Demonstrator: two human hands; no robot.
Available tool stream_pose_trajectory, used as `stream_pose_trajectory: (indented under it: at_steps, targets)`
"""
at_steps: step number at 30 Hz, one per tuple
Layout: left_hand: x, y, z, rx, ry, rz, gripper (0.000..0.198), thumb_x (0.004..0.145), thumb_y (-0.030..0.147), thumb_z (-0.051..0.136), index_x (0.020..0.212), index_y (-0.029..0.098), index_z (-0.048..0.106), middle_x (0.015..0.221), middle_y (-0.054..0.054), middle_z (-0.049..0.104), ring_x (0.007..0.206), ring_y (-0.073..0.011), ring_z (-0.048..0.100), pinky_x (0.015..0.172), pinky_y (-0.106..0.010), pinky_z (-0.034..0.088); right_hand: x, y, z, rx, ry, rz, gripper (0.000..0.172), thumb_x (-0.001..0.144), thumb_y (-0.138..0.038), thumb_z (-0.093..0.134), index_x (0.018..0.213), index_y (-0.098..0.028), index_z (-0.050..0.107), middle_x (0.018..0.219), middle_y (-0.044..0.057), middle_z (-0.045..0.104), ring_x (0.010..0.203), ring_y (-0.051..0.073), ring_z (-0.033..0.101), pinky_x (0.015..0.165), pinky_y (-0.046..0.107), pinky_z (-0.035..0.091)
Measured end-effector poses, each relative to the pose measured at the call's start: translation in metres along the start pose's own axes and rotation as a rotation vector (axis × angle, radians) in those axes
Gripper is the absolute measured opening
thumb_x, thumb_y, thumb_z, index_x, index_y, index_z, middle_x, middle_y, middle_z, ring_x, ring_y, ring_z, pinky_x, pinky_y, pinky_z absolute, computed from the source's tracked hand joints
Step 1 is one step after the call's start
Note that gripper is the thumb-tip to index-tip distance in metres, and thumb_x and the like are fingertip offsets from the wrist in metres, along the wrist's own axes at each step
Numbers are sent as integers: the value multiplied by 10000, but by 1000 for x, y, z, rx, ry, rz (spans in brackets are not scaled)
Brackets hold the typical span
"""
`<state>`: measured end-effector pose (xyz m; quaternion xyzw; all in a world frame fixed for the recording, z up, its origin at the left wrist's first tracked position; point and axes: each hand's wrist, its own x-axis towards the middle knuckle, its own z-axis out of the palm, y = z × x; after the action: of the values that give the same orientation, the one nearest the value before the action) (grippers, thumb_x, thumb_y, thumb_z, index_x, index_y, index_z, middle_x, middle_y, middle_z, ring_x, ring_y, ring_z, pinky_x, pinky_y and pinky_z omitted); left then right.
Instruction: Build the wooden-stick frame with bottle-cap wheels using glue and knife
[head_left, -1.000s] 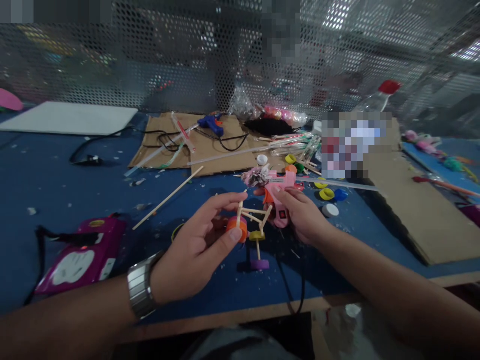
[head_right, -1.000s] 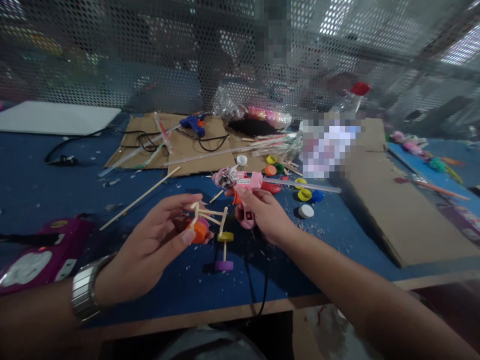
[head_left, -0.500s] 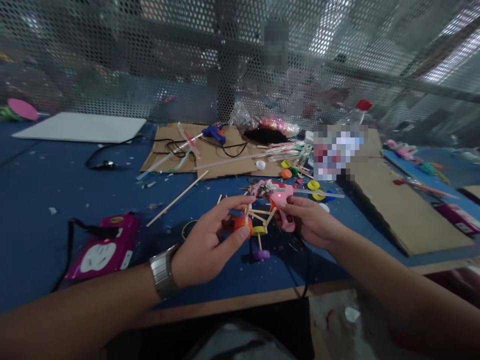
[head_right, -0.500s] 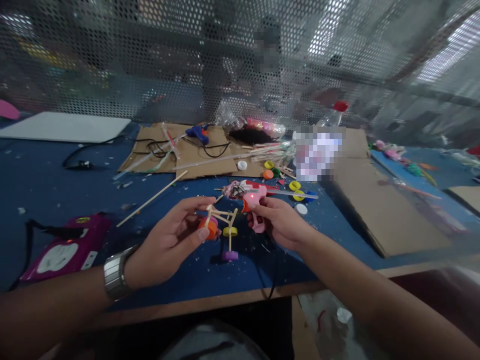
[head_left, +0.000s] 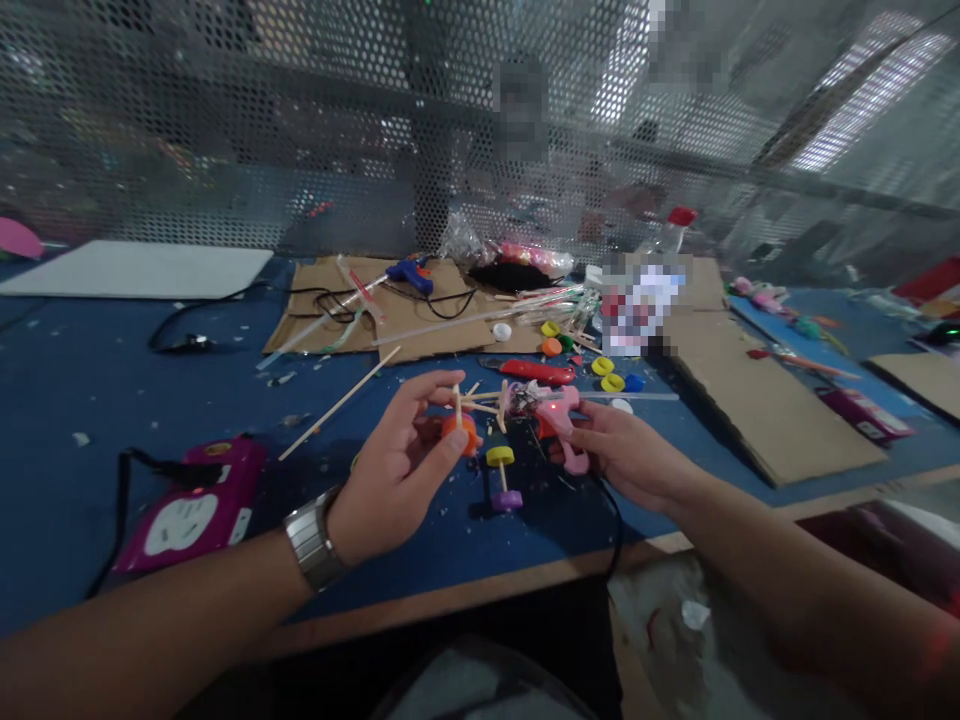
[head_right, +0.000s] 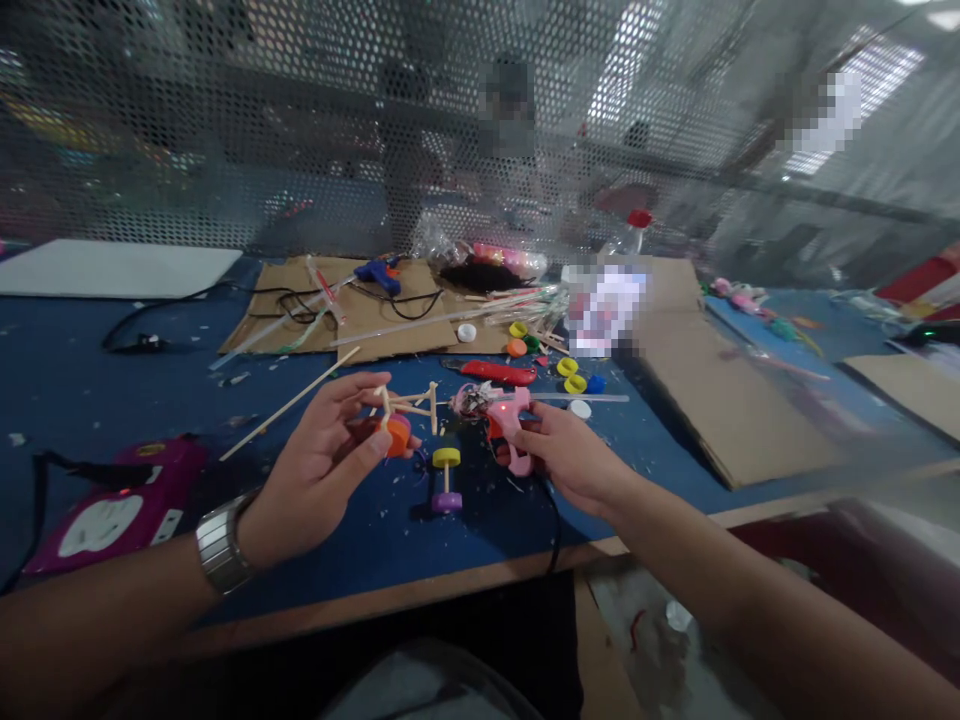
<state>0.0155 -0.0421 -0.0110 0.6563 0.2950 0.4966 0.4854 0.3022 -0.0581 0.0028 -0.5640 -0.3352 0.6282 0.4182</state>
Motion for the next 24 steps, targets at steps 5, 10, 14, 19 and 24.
stream_pose_trajectory:
  at_steps: [5, 10, 14, 19, 24]
  targets:
    - [-1, -1, -1, 50, 22, -10, 423, 1092, 236, 649, 1498, 336, 584, 1273, -45, 618, 961, -104, 712, 876, -235, 652, -10, -6, -7, -19, -21, 35, 360, 757, -277, 971, 1087, -195, 852, 1050, 63, 844, 855, 163, 764, 748, 239, 625]
    - [-2, -1, -1, 56, 2, -27, 421, 1105, 274, 643, 1510, 362, 573, 1301, -47, 630, 1001, -112, 721, 901, -247, 647, -23, -13, -31, -119, 7, 33, 377, 790, -367, 962, 1135, -244, 876, 1196, 75, 847, 1013, 213, 788, 856, 303, 658]
    - [-2, -2, -1, 67, 1, -33, 417, 1105, 282, 645, 1510, 355, 572, 1315, -55, 636, 1012, -117, 715, 899, -246, 644, -28, -16, -35, -302, -98, 4, 488, 831, -496, 919, 1272, -298, 854, 1267, 72, 839, 1111, 269, 799, 991, 407, 659]
    - [-2, -1, -1, 74, -9, -31, 412, 1108, 290, 640, 1511, 331, 567, 1310, -65, 635, 999, -126, 711, 911, -273, 646, -21, -24, -37, -652, -27, -190, 361, 832, -530, 872, 1114, -307, 901, 965, 64, 863, 760, 288, 776, 672, 453, 660]
    - [-3, 0, -2, 76, -21, -57, 415, 1116, 341, 636, 1523, 354, 556, 1311, -59, 604, 1013, -141, 729, 908, -296, 658, 14, -68, -88, -608, 552, -574, 118, 950, -351, 772, 930, -253, 835, 846, 42, 763, 664, 176, 611, 619, 343, 544]
